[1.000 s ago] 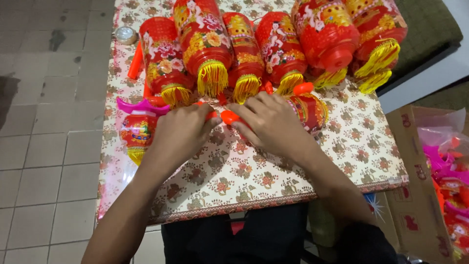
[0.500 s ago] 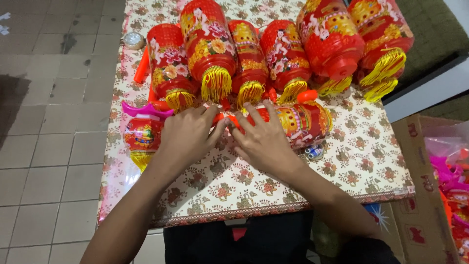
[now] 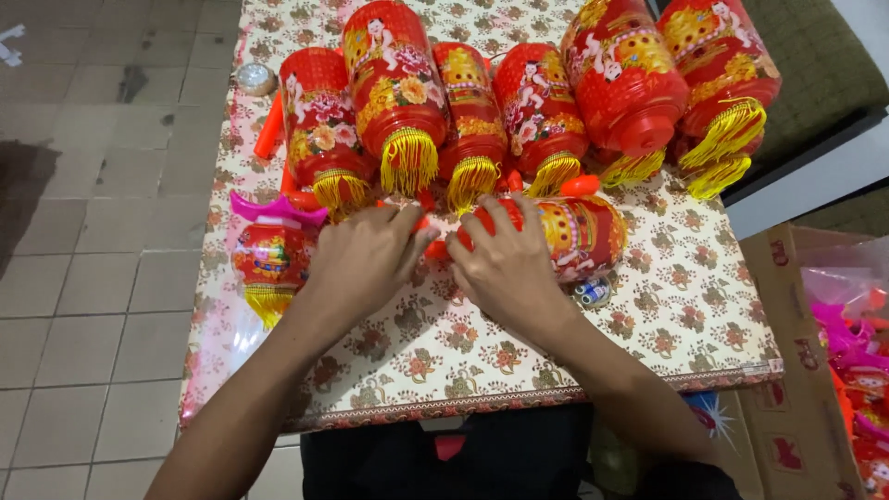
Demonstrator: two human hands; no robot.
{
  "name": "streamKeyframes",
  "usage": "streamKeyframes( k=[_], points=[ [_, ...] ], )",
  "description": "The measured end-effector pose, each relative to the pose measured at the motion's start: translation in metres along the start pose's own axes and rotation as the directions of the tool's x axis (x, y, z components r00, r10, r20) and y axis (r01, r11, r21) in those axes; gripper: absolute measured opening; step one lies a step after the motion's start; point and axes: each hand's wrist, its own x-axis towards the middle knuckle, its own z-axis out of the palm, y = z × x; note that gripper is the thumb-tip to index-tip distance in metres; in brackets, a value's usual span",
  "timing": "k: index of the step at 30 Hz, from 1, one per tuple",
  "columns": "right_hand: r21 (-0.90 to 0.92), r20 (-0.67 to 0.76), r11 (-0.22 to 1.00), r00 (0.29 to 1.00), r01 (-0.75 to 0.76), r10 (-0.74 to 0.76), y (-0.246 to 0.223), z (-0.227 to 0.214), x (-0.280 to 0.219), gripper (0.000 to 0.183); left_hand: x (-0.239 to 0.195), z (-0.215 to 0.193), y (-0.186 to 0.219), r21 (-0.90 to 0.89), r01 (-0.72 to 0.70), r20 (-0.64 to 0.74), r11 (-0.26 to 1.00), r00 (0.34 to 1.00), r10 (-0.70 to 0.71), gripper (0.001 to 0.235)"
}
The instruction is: The person attaches a handle and a base cap to decorative lanterns. They insert a red handle through the top of the lantern body and secure an orange cap onto the bottom connector.
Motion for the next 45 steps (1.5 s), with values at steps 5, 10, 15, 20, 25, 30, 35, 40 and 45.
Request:
streamKeyframes(
  k=[5,10,15,20,25,30,35,40,45],
  points=[
    [-0.053,-0.128,0.997,0.991,-0.051,0.044,0.007,-0.004,0.000,0.027,-0.005,0.010,0.003,-0.120,-0.140,-0.406,0.983,0.910,0.080,0.039],
    [-0.078,-0.360,0.994,0.932,-0.070,0.038,0.024,0.004,-0.006,0.029,-0.001,-0.001,0.016,-0.429,-0.172,-0.295,0.887,0.955,0.043,0.067],
    [0.078,-0.537,0.992,0.835,-0.097,0.124,0.027,-0.003,-0.006,0.022,0.001,0.002,0.015,-0.683,-0.246,-0.232,0.688,0.966,0.116,0.045],
    [0.128,-0.563,0.984,0.807,-0.127,0.177,0.037,0.000,-0.012,0.024,-0.001,-0.003,0.009,-0.683,-0.210,-0.233,0.700,0.970,0.065,0.042],
    [0.142,-0.594,0.978,0.776,-0.155,0.209,0.043,-0.007,-0.012,0.025,-0.002,0.002,0.000,-0.640,-0.071,-0.168,0.765,0.984,-0.050,0.020],
    [0.172,-0.612,0.967,0.749,-0.190,0.256,0.041,-0.007,-0.011,0.025,-0.011,-0.022,0.002,-0.481,0.046,0.043,0.876,0.999,-0.029,0.024],
    [0.170,-0.619,0.965,0.741,-0.198,0.261,0.042,-0.001,-0.012,0.025,-0.006,-0.008,-0.019,-0.441,0.068,0.011,0.895,0.997,-0.071,0.012],
    [0.106,-0.599,0.977,0.773,-0.183,0.210,0.040,0.008,-0.008,0.026,-0.002,-0.003,-0.019,-0.764,-0.147,-0.248,0.628,0.966,-0.075,0.013],
    [0.124,-0.560,0.984,0.809,-0.130,0.177,0.022,0.017,-0.006,0.039,-0.003,-0.006,-0.001,-0.871,-0.279,-0.325,0.405,0.944,-0.048,0.024]
  ],
)
